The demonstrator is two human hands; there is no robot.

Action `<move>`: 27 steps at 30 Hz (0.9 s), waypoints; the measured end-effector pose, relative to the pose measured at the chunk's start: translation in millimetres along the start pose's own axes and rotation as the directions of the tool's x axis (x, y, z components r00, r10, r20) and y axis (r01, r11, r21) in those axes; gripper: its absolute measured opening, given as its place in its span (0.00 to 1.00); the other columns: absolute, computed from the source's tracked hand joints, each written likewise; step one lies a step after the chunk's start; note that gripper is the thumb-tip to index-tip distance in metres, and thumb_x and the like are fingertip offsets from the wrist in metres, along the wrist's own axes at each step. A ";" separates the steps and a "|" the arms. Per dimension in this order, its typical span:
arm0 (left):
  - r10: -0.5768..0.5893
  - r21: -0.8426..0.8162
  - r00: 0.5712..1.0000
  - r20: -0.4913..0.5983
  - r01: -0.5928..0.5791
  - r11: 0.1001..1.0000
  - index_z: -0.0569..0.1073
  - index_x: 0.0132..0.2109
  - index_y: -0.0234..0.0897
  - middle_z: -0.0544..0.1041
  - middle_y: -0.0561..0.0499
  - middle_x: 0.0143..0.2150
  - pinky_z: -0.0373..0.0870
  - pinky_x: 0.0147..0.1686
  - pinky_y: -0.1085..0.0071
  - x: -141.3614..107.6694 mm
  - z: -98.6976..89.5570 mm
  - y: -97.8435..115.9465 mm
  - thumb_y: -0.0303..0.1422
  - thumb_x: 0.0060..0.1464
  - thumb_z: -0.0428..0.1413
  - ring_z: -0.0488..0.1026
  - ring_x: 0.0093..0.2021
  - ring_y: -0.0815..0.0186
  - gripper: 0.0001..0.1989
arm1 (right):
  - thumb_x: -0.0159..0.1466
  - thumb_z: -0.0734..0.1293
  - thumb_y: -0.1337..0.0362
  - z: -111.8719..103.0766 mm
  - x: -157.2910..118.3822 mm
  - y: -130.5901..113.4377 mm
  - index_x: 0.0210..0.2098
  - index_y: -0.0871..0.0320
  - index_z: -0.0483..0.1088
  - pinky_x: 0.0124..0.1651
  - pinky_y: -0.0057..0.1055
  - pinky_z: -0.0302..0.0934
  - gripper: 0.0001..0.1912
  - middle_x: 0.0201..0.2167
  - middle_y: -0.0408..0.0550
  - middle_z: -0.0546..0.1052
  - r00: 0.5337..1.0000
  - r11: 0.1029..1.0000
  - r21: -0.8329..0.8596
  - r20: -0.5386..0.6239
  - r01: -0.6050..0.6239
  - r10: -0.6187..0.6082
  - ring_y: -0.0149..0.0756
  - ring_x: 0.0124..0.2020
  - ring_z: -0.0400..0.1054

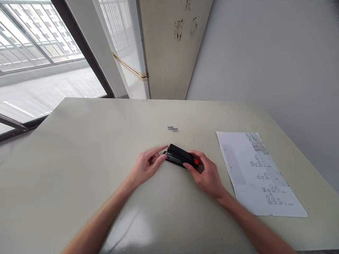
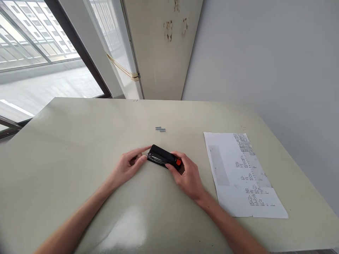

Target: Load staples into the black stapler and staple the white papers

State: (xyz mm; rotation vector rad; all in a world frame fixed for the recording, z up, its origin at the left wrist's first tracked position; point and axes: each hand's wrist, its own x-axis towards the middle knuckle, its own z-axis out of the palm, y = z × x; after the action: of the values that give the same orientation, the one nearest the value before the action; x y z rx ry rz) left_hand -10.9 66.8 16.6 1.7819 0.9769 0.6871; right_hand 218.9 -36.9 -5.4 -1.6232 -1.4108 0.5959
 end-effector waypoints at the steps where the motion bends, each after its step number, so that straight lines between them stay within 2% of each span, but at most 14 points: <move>1: -0.066 -0.084 0.997 -0.029 0.063 0.994 0.79 0.61 0.40 0.59 0.57 0.27 0.53 0.27 0.72 0.8 -1.5 0.8 0.48 0.68 0.56 0.55 0.26 0.69 0.23 | 0.69 0.70 0.54 0.0 0.6 1.0 0.55 0.51 0.72 0.49 0.40 0.73 0.17 0.47 0.48 0.82 1.000 1.000 -0.021 -0.004 0.019 -0.019 0.42 0.44 0.77; 3: -0.190 -0.320 0.979 -0.070 0.158 0.934 0.80 0.57 0.39 0.56 0.58 0.26 0.53 0.26 0.73 3.1 -4.4 0.6 0.50 0.68 0.57 0.53 0.25 0.70 0.23 | 0.70 0.70 0.55 -0.2 1.5 2.8 0.55 0.51 0.72 0.49 0.40 0.73 0.15 0.47 0.48 0.82 0.998 0.997 -0.054 -0.008 0.056 -0.056 0.42 0.43 0.77; 4: -0.238 -0.462 0.969 -0.072 0.179 0.869 0.81 0.54 0.37 0.55 0.59 0.25 0.54 0.25 0.74 4.6 -5.6 -0.3 0.50 0.67 0.58 0.52 0.25 0.71 0.22 | 0.71 0.69 0.55 -0.3 1.8 3.6 0.55 0.50 0.72 0.48 0.39 0.73 0.15 0.47 0.48 0.82 0.998 0.995 -0.066 -0.008 0.069 -0.069 0.41 0.43 0.77; 5: -0.279 -0.603 0.959 -0.058 0.189 0.775 0.81 0.51 0.35 0.55 0.59 0.26 0.55 0.25 0.74 6.2 -6.5 -1.5 0.49 0.66 0.60 0.52 0.24 0.72 0.21 | 0.71 0.69 0.55 -0.4 1.8 4.4 0.55 0.50 0.72 0.47 0.38 0.73 0.15 0.46 0.48 0.82 0.997 0.994 -0.075 -0.008 0.077 -0.078 0.41 0.42 0.77; 7: -0.347 -0.830 0.938 -0.002 0.192 0.524 0.80 0.47 0.31 0.59 0.58 0.27 0.59 0.25 0.76 9.2 -7.9 -3.5 0.45 0.65 0.62 0.53 0.24 0.74 0.18 | 0.71 0.68 0.55 -0.7 1.3 6.0 0.55 0.50 0.71 0.44 0.37 0.73 0.15 0.46 0.48 0.82 0.996 0.991 -0.094 -0.001 0.091 -0.092 0.40 0.40 0.76; 9: -0.402 -0.936 0.913 0.066 0.196 0.292 0.80 0.45 0.28 0.64 0.55 0.30 0.64 0.26 0.77 11.5 -9.3 -3.9 0.40 0.67 0.62 0.59 0.25 0.74 0.15 | 0.72 0.68 0.54 -0.8 0.9 8.1 0.55 0.50 0.71 0.42 0.37 0.73 0.15 0.45 0.48 0.82 0.994 0.988 -0.114 0.011 0.106 -0.106 0.40 0.40 0.75; 10: -0.422 -0.960 0.902 0.087 0.189 0.206 0.79 0.45 0.27 0.67 0.53 0.31 0.67 0.28 0.76 12.3 -10.0 -3.4 0.39 0.68 0.60 0.62 0.26 0.73 0.15 | 0.72 0.67 0.54 -0.6 1.4 9.4 0.56 0.50 0.71 0.42 0.37 0.73 0.15 0.45 0.48 0.81 0.994 0.986 -0.122 0.013 0.113 -0.112 0.40 0.39 0.75; 12: -0.444 -0.982 0.890 0.106 0.163 0.093 0.79 0.45 0.26 0.70 0.49 0.33 0.72 0.30 0.74 13.2 -11.5 -1.8 0.37 0.72 0.55 0.68 0.29 0.70 0.16 | 0.73 0.67 0.55 0.6 6.0 12.3 0.57 0.49 0.70 0.43 0.38 0.73 0.15 0.45 0.48 0.81 0.991 0.982 -0.136 0.009 0.133 -0.133 0.41 0.40 0.75; 15: -0.443 -0.992 0.890 0.108 0.125 0.009 0.78 0.45 0.26 0.71 0.48 0.32 0.73 0.30 0.72 13.6 -12.6 -0.3 0.38 0.74 0.49 0.70 0.29 0.69 0.19 | 0.74 0.65 0.56 6.8 26.6 15.7 0.58 0.49 0.69 0.49 0.42 0.73 0.15 0.47 0.50 0.79 0.976 0.964 -0.158 0.006 0.215 -0.217 0.43 0.44 0.74; 18: -0.426 -0.994 0.899 0.101 0.104 -0.016 0.78 0.44 0.27 0.71 0.49 0.31 0.73 0.29 0.72 14.0 -12.3 -1.9 0.38 0.75 0.48 0.70 0.28 0.68 0.20 | 0.73 0.66 0.55 21.6 62.9 14.9 0.58 0.50 0.72 0.56 0.45 0.71 0.15 0.52 0.53 0.76 0.953 0.931 -0.211 0.012 0.297 -0.302 0.47 0.53 0.72; 20: -0.415 -0.995 0.905 0.093 0.093 -0.019 0.78 0.45 0.26 0.72 0.48 0.31 0.75 0.30 0.72 14.1 -12.1 -4.0 0.39 0.74 0.49 0.72 0.29 0.68 0.20 | 0.72 0.68 0.54 36.8 89.7 10.8 0.57 0.49 0.74 0.54 0.45 0.73 0.16 0.53 0.54 0.74 0.953 0.921 -0.254 0.004 0.294 -0.303 0.49 0.54 0.71; 23: -0.411 -0.995 0.906 0.097 0.098 -0.018 0.78 0.46 0.25 0.75 0.45 0.33 0.78 0.34 0.71 13.6 -13.0 -6.3 0.39 0.74 0.48 0.75 0.31 0.66 0.21 | 0.71 0.69 0.56 61.8 121.4 -1.6 0.55 0.50 0.76 0.56 0.46 0.72 0.14 0.53 0.55 0.73 0.953 0.911 -0.293 0.006 0.291 -0.302 0.49 0.55 0.69; 25: -0.417 -0.995 0.904 0.094 0.101 -0.006 0.79 0.47 0.25 0.78 0.42 0.36 0.79 0.39 0.70 13.2 -13.7 -6.3 0.40 0.74 0.48 0.78 0.35 0.64 0.21 | 0.71 0.69 0.57 74.0 131.4 -13.3 0.54 0.52 0.76 0.58 0.46 0.70 0.14 0.53 0.56 0.72 0.947 0.905 -0.294 0.012 0.309 -0.320 0.49 0.56 0.68; 27: -0.423 -0.995 0.902 0.086 0.098 0.007 0.78 0.49 0.25 0.81 0.38 0.42 0.80 0.45 0.67 12.7 -13.7 -4.9 0.41 0.75 0.47 0.81 0.42 0.61 0.22 | 0.72 0.68 0.57 79.5 129.8 -26.2 0.55 0.55 0.74 0.59 0.45 0.69 0.15 0.56 0.58 0.70 0.934 0.905 -0.258 -0.024 0.338 -0.356 0.48 0.57 0.68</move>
State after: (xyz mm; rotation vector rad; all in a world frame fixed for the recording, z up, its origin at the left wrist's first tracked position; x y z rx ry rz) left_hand -16.7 85.2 17.7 0.1641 0.5968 0.9890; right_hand 171.5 109.9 1.3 -1.5114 -1.7252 0.1550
